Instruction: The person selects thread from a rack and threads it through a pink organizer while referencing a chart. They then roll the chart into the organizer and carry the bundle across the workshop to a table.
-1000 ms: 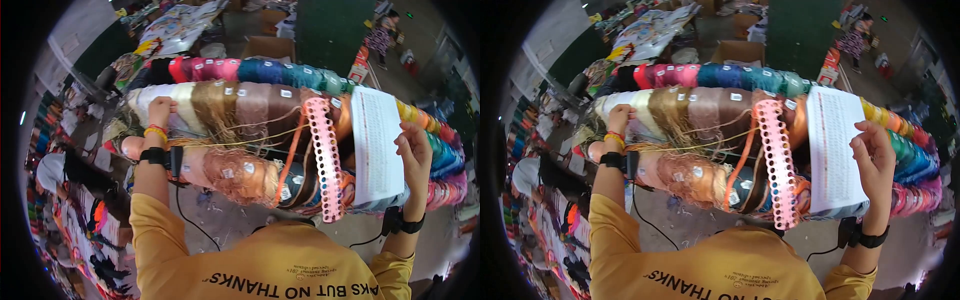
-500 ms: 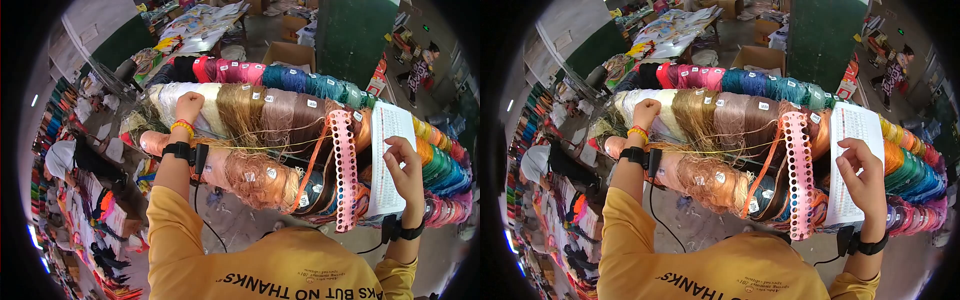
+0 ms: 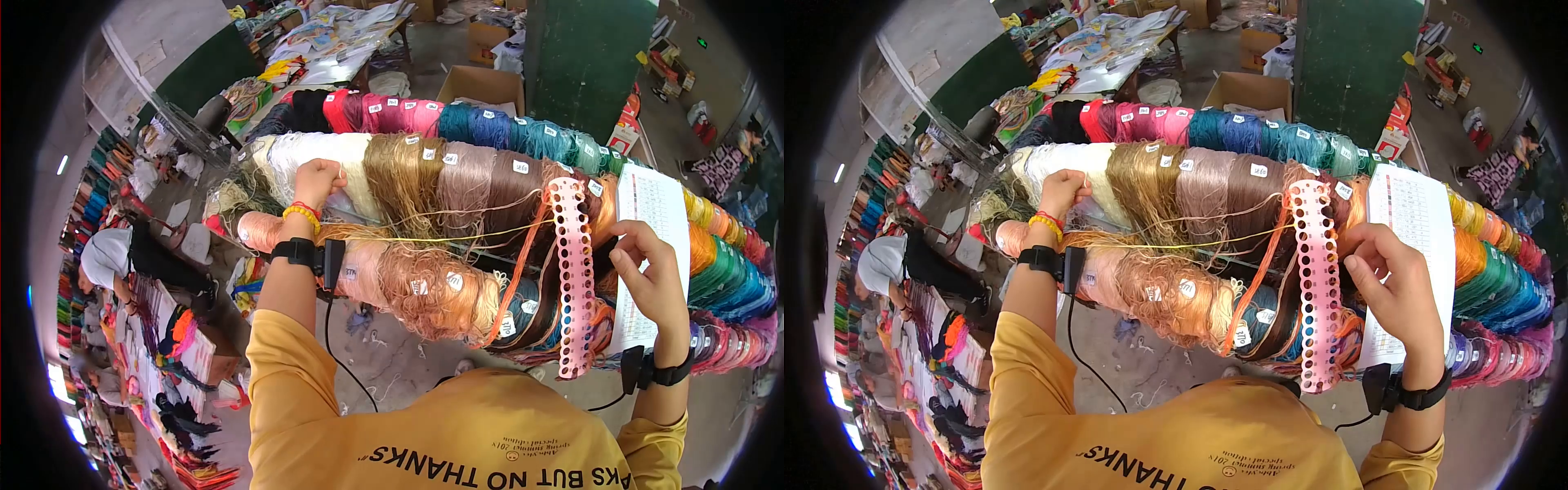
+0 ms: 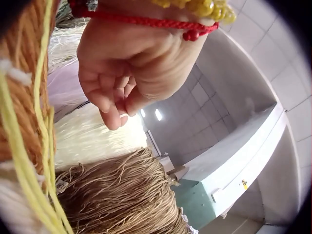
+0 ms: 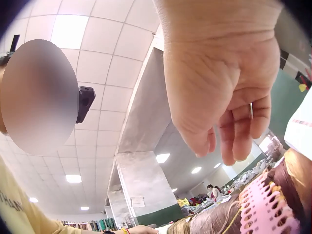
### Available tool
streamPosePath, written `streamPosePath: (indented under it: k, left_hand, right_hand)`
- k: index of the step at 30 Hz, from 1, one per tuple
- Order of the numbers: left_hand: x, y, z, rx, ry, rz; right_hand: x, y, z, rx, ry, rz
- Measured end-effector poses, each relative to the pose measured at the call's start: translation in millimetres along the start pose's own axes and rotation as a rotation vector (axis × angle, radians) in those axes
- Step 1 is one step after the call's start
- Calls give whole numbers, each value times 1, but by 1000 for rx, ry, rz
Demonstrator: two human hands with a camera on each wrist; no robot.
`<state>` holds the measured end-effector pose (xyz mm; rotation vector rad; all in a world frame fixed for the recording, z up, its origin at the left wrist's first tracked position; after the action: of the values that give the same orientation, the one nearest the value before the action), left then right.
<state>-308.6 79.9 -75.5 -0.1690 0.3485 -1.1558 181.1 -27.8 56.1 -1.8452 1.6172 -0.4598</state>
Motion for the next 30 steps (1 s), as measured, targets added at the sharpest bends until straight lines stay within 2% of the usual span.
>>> streamPosePath:
  k: [6,9,14,17,20,23,30]
  left_hand:
    - [11,6,-2,55,-43,-76]
    - [12,6,-8,27,-71,-97]
    - [16,14,-5,-89,-102,-182]
    - [12,18,-11,-76,-49,-224]
    - [17,17,-10,151,-71,-114]
    - [10,6,-15,-55,-54,-105]
    - [3,6,3,-273,32,-12]
  right_hand:
    - [-3,10,-8,28,-58,-34]
    - [-8,22,-19,38,-25,-110]
    - [-13,45,-64,99,-209,-169]
    - [-15,59,-83,99,-282,-221]
    - [-18,75,-90,126,-312,-275]
    - [-15,83,-99,130,-353,-290]
    - [-16,93,-94,168,-331,-336]
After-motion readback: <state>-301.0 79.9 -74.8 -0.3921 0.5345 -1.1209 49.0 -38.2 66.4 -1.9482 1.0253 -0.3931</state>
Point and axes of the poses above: each hand's wrist, its own x-axis away from the middle knuckle, its own y-axis out of the palm, z = x × y, the point moved 10 cm from there along -x, towards the middle knuckle, and after that the axes turned 12 degrees about y, right-handed, at the moved point
